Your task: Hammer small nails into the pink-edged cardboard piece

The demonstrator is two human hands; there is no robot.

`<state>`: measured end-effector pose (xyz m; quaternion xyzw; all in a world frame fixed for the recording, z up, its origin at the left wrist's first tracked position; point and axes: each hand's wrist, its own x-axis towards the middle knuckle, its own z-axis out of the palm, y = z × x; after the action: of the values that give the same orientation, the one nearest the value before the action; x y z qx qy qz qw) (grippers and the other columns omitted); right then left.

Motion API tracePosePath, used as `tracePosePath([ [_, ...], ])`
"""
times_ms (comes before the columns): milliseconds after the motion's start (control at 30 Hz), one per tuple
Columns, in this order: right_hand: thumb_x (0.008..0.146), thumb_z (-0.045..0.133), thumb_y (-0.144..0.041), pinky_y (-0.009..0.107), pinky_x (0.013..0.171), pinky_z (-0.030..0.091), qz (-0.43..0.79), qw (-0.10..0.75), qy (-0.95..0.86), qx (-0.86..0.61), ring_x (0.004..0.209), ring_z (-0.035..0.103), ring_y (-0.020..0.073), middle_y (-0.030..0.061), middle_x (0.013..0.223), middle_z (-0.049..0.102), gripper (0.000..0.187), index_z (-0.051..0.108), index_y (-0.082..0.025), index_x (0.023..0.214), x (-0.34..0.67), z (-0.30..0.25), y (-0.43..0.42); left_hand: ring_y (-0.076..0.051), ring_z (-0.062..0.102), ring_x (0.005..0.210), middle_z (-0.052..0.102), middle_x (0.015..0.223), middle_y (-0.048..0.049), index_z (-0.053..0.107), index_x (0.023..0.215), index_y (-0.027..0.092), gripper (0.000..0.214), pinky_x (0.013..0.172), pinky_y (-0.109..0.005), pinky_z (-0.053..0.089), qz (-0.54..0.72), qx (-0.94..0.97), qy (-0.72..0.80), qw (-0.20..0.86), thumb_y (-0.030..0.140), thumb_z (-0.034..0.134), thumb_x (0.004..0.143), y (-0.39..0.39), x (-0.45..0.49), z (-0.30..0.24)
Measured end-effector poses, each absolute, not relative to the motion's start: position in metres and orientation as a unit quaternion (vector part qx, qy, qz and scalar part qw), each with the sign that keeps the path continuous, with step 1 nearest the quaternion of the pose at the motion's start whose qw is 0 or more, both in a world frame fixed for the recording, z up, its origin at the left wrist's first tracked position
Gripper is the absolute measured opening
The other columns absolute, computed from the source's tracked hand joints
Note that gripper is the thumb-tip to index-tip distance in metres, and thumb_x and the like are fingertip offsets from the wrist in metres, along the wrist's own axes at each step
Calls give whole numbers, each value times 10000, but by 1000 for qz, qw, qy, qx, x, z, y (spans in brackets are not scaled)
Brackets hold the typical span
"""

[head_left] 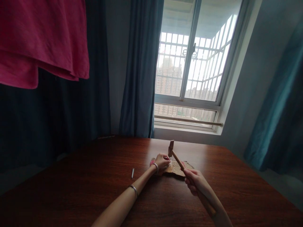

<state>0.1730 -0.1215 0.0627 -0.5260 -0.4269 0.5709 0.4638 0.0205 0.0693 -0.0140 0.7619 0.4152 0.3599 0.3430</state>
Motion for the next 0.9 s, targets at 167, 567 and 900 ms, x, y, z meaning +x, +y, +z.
tracePosePath([
  [167, 665, 599, -548, 143, 254, 190, 578, 452, -429, -527, 269, 353, 35, -73, 481, 480, 432, 494, -182, 869, 173, 62, -121, -131, 532, 598, 617, 613, -15, 681, 674, 103, 218, 519, -202, 336, 357, 760, 418, 348, 302, 646, 592, 69, 21, -14],
  [567, 652, 542, -367, 191, 267, 288, 355, 484, -453, -660, 282, 374, 72, -78, 434, 432, 338, 584, -141, 900, 211, 46, -109, -138, 555, 628, 642, 642, -21, 685, 680, 108, 212, 547, -205, 365, 359, 762, 418, 341, 290, 624, 589, 68, 21, -14],
  [900, 659, 508, -284, 228, 422, 438, 171, 392, -450, -784, 410, 588, 162, 3, 502, 607, 345, 659, -129, 928, 259, 16, -103, -127, 545, 606, 626, 612, -11, 681, 666, 110, 191, 537, -197, 363, 371, 756, 419, 340, 272, 626, 582, 70, 21, -18],
])
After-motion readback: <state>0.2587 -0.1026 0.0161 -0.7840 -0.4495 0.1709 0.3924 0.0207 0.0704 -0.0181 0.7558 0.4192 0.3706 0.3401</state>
